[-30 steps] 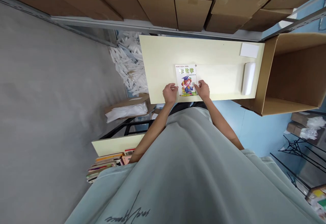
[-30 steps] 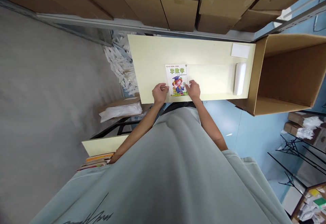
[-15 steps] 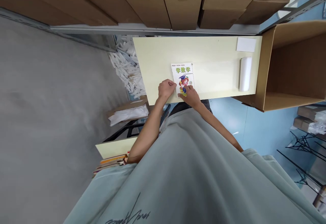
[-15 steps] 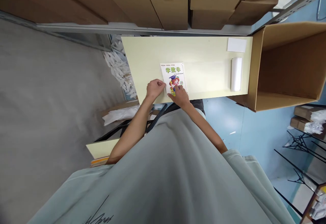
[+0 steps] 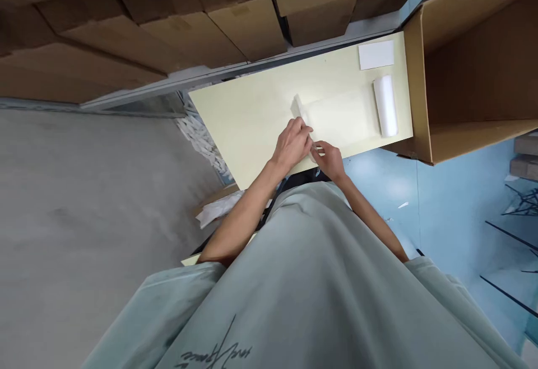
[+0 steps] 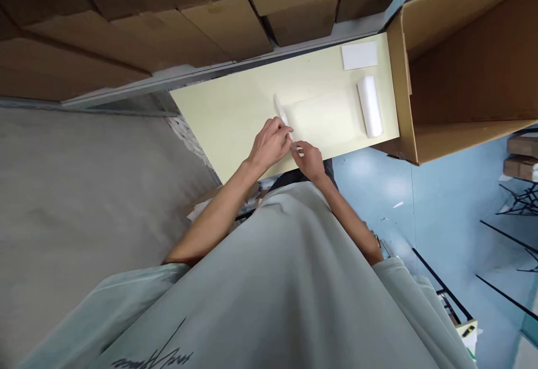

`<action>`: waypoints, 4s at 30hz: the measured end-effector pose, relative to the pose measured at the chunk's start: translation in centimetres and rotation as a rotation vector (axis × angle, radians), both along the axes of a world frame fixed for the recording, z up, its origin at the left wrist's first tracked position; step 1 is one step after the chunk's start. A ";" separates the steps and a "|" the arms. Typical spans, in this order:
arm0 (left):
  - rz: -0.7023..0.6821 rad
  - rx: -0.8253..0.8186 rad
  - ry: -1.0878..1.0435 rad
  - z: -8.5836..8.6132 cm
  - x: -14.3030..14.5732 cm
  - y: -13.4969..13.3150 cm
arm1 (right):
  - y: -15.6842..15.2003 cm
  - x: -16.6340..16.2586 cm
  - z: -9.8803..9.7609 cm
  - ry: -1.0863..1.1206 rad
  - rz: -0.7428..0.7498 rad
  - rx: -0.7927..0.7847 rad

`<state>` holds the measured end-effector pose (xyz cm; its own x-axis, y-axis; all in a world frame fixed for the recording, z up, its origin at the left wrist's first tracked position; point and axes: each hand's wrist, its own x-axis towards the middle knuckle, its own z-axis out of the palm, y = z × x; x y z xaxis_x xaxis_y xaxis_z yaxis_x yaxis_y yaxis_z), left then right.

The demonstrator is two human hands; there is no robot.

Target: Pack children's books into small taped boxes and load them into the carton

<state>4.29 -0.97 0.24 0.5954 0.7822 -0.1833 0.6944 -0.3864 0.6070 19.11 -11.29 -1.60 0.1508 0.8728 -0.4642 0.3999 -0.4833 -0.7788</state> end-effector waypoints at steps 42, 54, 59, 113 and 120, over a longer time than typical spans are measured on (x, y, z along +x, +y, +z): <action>-0.411 0.237 0.059 -3.1 10.8 9.7 | 10.7 10.8 4.3 -0.707 0.566 -0.326; 0.243 0.699 -0.170 17.7 9.4 24.6 | 38.1 13.3 22.1 -0.800 0.529 0.615; 0.272 0.613 -0.168 15.9 8.9 23.1 | 40.2 14.7 21.3 -0.791 0.603 0.570; 0.011 -0.032 0.028 -12.9 10.8 4.7 | 7.1 11.4 -5.7 -0.597 0.294 -0.242; -0.011 -0.124 0.146 -11.7 11.2 4.9 | 1.9 11.0 -4.0 -0.662 0.331 -0.319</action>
